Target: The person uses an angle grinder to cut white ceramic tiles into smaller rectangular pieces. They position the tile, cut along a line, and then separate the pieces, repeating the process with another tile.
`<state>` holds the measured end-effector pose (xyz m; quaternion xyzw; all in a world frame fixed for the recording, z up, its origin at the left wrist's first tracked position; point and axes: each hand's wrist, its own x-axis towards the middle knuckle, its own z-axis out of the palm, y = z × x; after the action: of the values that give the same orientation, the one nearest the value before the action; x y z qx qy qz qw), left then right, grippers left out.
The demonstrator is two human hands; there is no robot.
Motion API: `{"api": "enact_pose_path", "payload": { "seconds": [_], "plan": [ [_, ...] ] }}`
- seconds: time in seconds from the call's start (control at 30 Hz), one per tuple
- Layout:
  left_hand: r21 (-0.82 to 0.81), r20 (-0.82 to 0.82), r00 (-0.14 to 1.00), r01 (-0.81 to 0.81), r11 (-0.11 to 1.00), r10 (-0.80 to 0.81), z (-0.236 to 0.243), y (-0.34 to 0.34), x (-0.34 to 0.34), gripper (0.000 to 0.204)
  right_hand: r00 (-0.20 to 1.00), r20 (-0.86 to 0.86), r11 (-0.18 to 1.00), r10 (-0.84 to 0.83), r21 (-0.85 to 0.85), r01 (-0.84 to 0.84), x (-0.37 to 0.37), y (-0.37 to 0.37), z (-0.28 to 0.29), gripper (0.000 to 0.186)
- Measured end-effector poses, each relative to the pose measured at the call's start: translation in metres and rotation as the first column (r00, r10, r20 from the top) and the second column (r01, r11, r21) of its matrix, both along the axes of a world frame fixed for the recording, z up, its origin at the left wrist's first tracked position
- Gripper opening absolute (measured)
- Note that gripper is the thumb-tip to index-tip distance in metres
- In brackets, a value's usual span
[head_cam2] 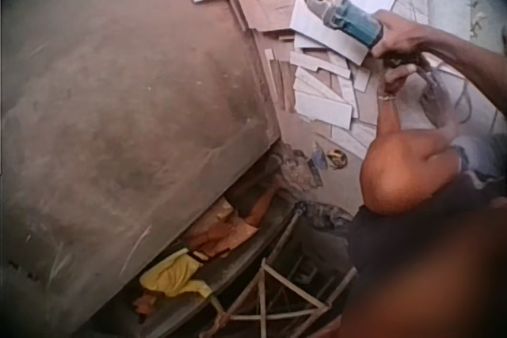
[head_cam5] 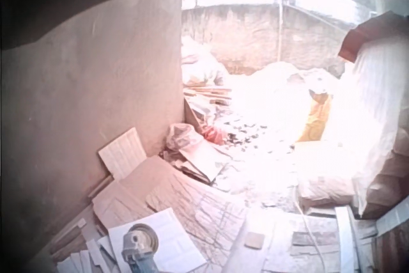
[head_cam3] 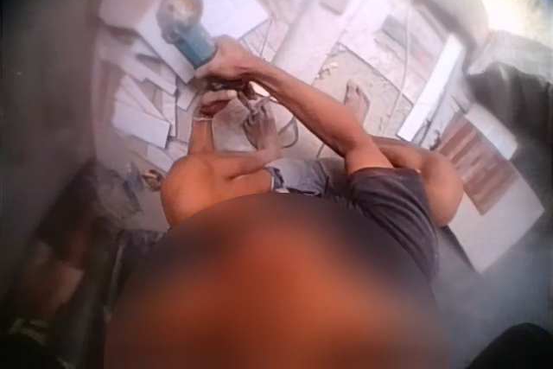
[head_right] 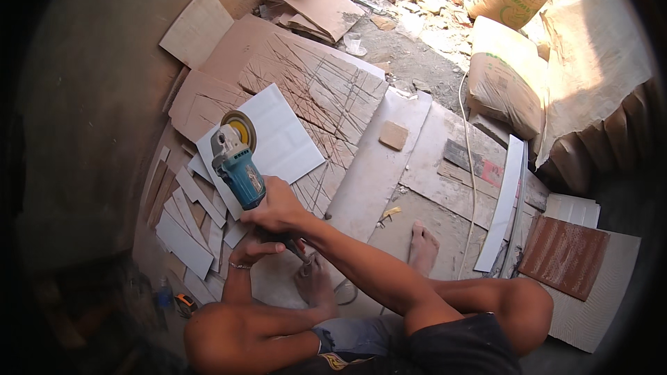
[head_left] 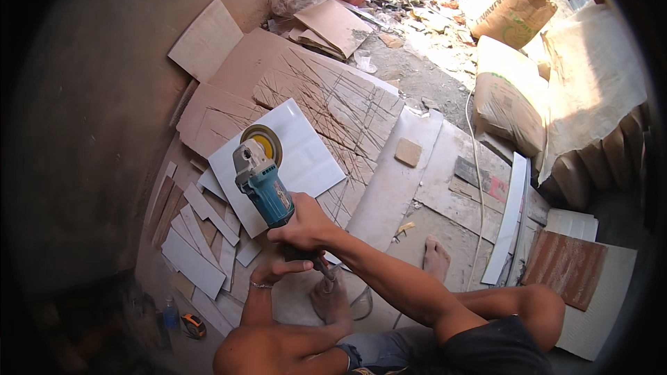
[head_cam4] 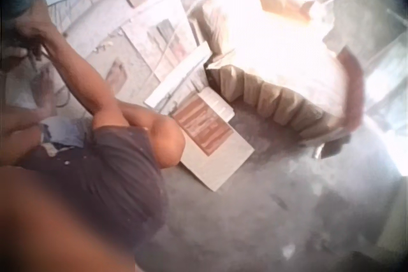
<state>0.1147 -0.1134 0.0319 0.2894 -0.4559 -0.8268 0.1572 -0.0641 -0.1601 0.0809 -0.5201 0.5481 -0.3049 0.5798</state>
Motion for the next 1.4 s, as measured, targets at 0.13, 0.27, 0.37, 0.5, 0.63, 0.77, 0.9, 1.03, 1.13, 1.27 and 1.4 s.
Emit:
{"api": "enact_pose_path", "payload": {
  "seconds": [0.13,0.27,0.37,0.5,0.63,0.77,0.9,1.03,1.13,1.27,1.4],
  "plan": [
    [0.083,0.107,0.963,-0.258,0.962,0.249,0.007,-0.025,0.035,0.055,0.982,-0.176,0.995,-0.066,-0.081,0.052,0.007,-0.009,0.009,0.057],
    [0.201,0.033,0.751,-0.651,0.732,0.659,0.063,-0.056,0.007,0.040,0.936,-0.333,0.992,-0.114,-0.081,0.093,0.023,-0.017,0.008,0.054],
    [-0.132,0.290,0.725,-0.616,0.776,0.625,0.056,-0.085,-0.014,0.035,0.924,-0.357,0.989,-0.140,-0.094,0.113,0.028,-0.024,-0.001,0.049],
    [-0.317,0.408,0.669,-0.534,0.784,0.621,0.045,-0.116,-0.028,0.036,0.900,-0.396,0.979,-0.184,-0.155,0.132,0.026,-0.039,-0.003,0.045],
    [-0.305,0.319,0.688,-0.576,0.758,0.651,0.043,-0.148,-0.031,0.034,0.923,-0.362,0.989,-0.134,-0.110,0.100,0.011,-0.069,-0.002,0.049],
    [-0.287,0.376,0.651,-0.595,0.751,0.659,0.033,-0.180,-0.026,0.043,0.944,-0.313,0.994,-0.100,-0.066,0.084,0.005,-0.101,-0.005,0.056],
    [-0.262,0.407,0.659,-0.579,0.772,0.633,0.028,-0.195,-0.030,0.049,0.939,-0.317,0.990,-0.134,-0.003,0.141,0.010,-0.114,-0.010,0.060],
    [-0.330,0.436,0.614,-0.571,0.752,0.658,0.018,-0.208,-0.037,0.048,0.930,-0.302,0.977,-0.211,-0.030,0.212,0.011,-0.120,-0.021,0.058],
    [-0.383,0.461,0.579,-0.554,0.739,0.673,0.022,-0.212,-0.044,0.043,0.941,-0.268,0.978,-0.204,-0.006,0.210,0.005,-0.123,-0.022,0.054],
    [-0.482,0.476,0.530,-0.510,0.712,0.702,0.021,-0.212,-0.050,0.044,0.933,-0.286,0.975,-0.218,-0.033,0.218,0.005,-0.125,-0.029,0.048],
    [-0.499,0.435,0.564,-0.498,0.710,0.702,0.016,-0.209,-0.050,0.043,0.936,-0.279,0.976,-0.214,-0.022,0.216,0.005,-0.126,-0.032,0.046]
  ]
}}
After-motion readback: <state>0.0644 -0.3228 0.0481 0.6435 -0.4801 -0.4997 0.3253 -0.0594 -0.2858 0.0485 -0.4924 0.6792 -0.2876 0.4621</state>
